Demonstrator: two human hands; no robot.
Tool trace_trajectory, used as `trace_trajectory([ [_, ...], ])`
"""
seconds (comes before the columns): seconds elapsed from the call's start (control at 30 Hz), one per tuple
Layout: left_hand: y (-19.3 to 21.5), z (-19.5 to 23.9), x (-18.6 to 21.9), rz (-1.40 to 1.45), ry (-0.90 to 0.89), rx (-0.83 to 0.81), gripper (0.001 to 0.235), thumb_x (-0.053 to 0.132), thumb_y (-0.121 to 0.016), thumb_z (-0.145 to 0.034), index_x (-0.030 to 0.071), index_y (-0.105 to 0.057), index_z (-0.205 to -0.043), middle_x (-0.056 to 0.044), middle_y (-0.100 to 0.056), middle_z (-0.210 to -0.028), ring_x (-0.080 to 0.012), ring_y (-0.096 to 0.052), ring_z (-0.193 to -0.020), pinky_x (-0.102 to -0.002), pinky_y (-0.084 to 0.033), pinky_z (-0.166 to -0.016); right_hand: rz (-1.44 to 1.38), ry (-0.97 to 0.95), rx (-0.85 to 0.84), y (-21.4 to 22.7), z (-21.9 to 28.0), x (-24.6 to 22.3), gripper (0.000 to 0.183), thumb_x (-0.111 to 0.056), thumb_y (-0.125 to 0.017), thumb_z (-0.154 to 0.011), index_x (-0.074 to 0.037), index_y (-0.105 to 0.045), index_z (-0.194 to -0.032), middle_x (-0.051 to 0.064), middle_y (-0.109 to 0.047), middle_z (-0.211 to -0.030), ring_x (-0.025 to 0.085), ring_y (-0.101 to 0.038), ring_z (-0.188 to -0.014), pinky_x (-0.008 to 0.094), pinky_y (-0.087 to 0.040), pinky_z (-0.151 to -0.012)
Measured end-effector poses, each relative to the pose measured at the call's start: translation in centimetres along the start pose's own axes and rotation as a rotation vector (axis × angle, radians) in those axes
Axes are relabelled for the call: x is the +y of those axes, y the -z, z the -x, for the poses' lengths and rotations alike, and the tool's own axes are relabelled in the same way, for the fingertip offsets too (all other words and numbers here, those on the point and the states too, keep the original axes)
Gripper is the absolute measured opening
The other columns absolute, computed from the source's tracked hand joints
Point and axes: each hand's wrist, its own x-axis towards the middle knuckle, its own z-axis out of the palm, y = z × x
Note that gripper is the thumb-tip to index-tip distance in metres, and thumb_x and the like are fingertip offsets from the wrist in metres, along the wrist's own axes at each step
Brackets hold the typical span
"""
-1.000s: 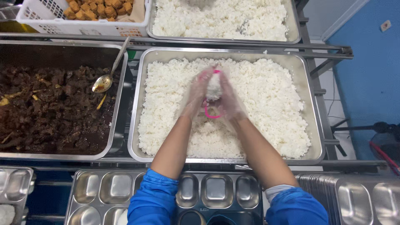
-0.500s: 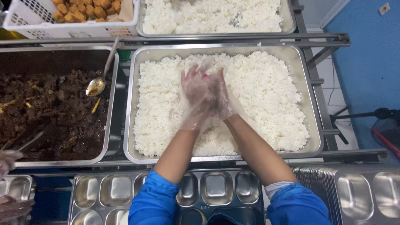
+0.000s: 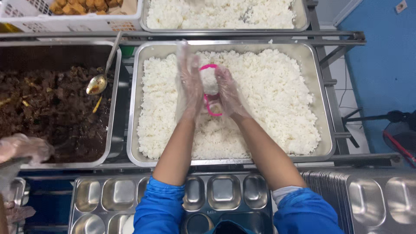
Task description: The person uses a pink plastic scoop to portion white rice from a large metal tray into the compartments of stainless steel divided trays. The person wears clear disposable gloves and repeatedly scoops rice, places it into the tray sections, and moves the filled trays aside.
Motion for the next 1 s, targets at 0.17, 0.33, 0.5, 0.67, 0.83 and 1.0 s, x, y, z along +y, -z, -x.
trace_trajectory([
  [0.17, 0.0, -0.1, -5.1, -0.239, 0.319, -0.201, 0.054, 0.045, -0.068, -0.100, 0.002, -0.076, -0.131, -0.021, -0.080, -0.123, -0.0263, -0.070, -0.109, -0.043, -0.058, -0.098, -0.183, -0.036, -0.145, 0.5, 1.4, -0.5, 0.070, -0.059, -0.062, -0.092, -0.019, -0.042, -0.146, 0.007, -0.070, -0.104, 0.017, -0.071, -0.070, 0.032, -0.064, -0.053],
  [0.33, 0.5, -0.8, -8.1, 0.356, 0.587, -0.181, 0.071, 0.063, -0.049, -0.096, 0.010, -0.053, -0.142, -0.019, -0.068, -0.133, -0.0266, -0.065, -0.116, -0.041, -0.056, -0.096, 0.039, 0.103, -0.005, -0.7, 0.7, -1.0, 0.065, -0.051, -0.071, -0.092, -0.008, -0.045, -0.134, 0.009, -0.069, -0.099, 0.019, -0.070, -0.069, 0.035, -0.056, -0.043],
  [0.5, 1.3, 0.1, -6.4, -0.070, 0.468, -0.268, 0.072, 0.064, -0.033, -0.106, 0.016, -0.040, -0.158, -0.006, -0.045, -0.155, -0.0233, -0.040, -0.131, -0.042, -0.038, -0.097, -0.168, 0.007, -0.159, 0.4, 1.9, -2.8, 0.068, -0.060, -0.056, -0.096, -0.006, -0.051, -0.138, 0.010, -0.072, -0.102, 0.017, -0.073, -0.073, 0.034, -0.064, -0.055],
  [0.67, 0.1, 0.1, -4.5, -0.060, 0.192, -0.366, 0.058, 0.052, -0.051, -0.106, 0.011, -0.049, -0.147, -0.014, -0.052, -0.152, -0.0310, -0.047, -0.144, -0.041, -0.037, -0.119, -0.037, 0.022, -0.120, 0.1, 2.8, -3.3, 0.072, -0.060, -0.056, -0.096, -0.013, -0.045, -0.149, 0.010, -0.066, -0.114, 0.019, -0.069, -0.082, 0.037, -0.060, -0.055],
  [0.83, -0.8, 1.5, 1.0, -0.643, -0.476, -0.209, 0.030, 0.041, -0.043, -0.113, 0.021, -0.057, -0.096, -0.006, -0.068, -0.125, -0.0236, -0.060, -0.127, -0.038, -0.045, -0.113, 0.095, -0.070, -0.053, -0.7, 2.4, -2.8, 0.088, -0.076, -0.030, -0.088, -0.016, -0.039, -0.152, 0.014, -0.057, -0.143, 0.033, -0.063, -0.127, 0.050, -0.067, -0.087],
  [1.0, -1.1, 2.3, 3.3, -1.002, -0.176, -0.272, 0.033, 0.040, -0.057, -0.102, 0.010, -0.071, -0.097, -0.012, -0.066, -0.098, -0.0307, -0.061, -0.096, -0.043, -0.053, -0.078, -0.083, 0.063, -0.210, 0.0, 1.2, 0.6, 0.100, -0.083, -0.023, -0.092, -0.013, -0.024, -0.163, 0.015, -0.031, -0.166, 0.035, -0.025, -0.157, 0.051, -0.026, -0.126],
])
